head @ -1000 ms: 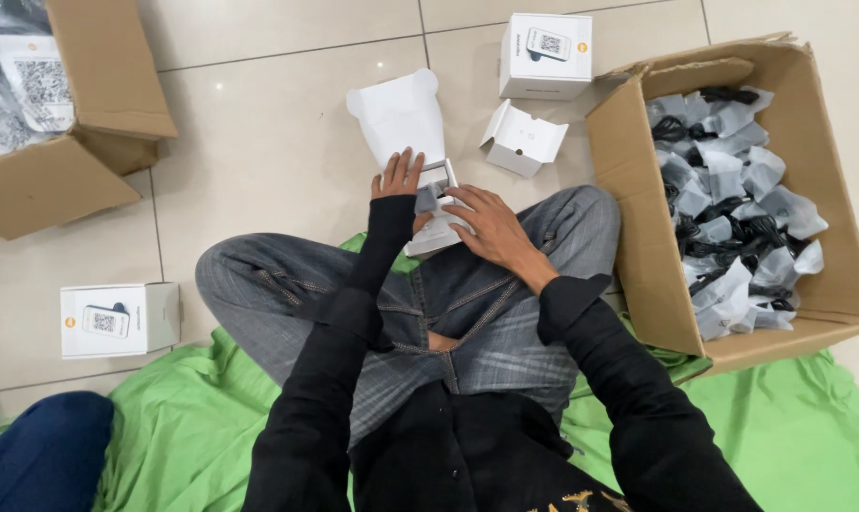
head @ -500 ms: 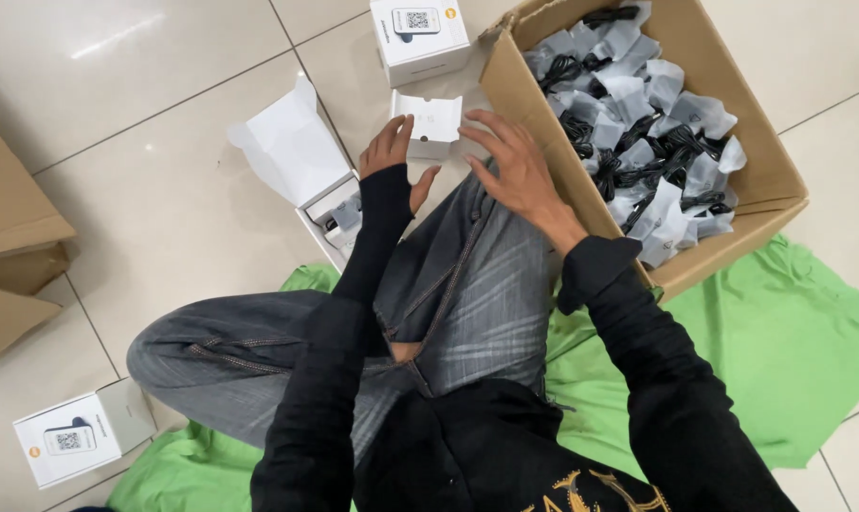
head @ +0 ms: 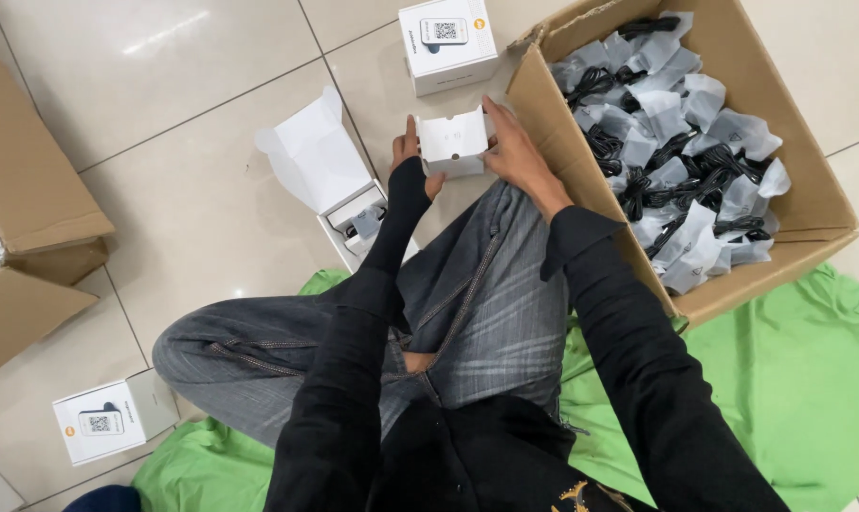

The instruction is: The person packs small electronic components into individual boxes.

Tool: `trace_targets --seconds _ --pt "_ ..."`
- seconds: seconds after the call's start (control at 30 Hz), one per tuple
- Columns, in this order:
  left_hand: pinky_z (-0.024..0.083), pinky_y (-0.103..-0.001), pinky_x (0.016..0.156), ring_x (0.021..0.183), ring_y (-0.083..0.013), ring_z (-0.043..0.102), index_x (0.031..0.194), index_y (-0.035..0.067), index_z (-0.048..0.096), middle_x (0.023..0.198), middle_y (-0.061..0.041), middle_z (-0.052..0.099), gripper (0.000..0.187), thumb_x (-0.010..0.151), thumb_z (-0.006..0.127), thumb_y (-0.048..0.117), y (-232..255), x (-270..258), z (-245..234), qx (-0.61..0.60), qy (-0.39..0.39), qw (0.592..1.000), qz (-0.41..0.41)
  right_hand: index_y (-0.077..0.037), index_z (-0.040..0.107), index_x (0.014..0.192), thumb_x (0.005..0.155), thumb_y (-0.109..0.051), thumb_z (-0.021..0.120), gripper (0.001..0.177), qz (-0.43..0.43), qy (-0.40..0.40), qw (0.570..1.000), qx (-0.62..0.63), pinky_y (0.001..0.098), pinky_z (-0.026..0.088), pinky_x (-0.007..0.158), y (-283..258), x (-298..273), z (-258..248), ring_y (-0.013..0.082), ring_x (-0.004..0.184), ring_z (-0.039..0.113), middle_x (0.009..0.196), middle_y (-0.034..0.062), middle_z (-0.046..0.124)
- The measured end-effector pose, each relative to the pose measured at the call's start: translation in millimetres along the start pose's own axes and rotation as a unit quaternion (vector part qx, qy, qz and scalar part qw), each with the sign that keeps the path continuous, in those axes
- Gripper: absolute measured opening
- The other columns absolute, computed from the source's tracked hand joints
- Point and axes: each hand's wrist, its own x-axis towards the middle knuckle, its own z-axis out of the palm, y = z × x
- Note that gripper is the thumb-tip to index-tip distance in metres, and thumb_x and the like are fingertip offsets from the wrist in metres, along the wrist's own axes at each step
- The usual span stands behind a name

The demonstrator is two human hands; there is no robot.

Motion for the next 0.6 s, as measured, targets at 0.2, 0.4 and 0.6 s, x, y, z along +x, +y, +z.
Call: trace_targets --seconds 0.2,0.4,0.6 --pt "0.059 -0.038 0.086 0.099 -0.0253 0.066 0.162 0.01 0.031 0.123 -0.015 0.051 0.109 0.07 0.088 0.015 35 -6 -78 -0.16 -0.054 0.984 -0.05 -0.01 0.044 0.155 0.074 0.002 0.084 0.091 -0.036 -0.052 0.991 0.118 0.0304 0.058 0.078 -39 -1 -36 0.0183 0.099 0.065 0.151 0.0103 0.049" --pt "0.062 -0.039 0.082 0.114 -0.0253 0.065 0.152 0.01 0.046 0.145 -0.016 0.047 0.094 0.073 0.095 0.024 46 -46 -183 -0.184 -0.061 0.98 -0.037 -0.013 0.05 0.15 0.074 -0.007 0.088 0.086 -0.042 -0.174 0.968 0.175 0.0289 0.059 0.081 -106 6 -32 0.0147 0.098 0.065 0.152 0.006 0.053" --pt "0.061 -0.039 0.088 0.116 -0.0275 0.068 0.152 0.006 0.047 0.136 -0.02 0.063 0.095 0.072 0.095 0.023 -4 -101 -225 -0.21 -0.052 0.967 -0.133 -0.014 0.053 0.147 0.073 -0.013 0.088 0.081 -0.071 -0.258 0.959 0.097 0.0323 0.062 0.084 -161 22 21 0.0176 0.104 0.071 0.148 0.0079 0.059"
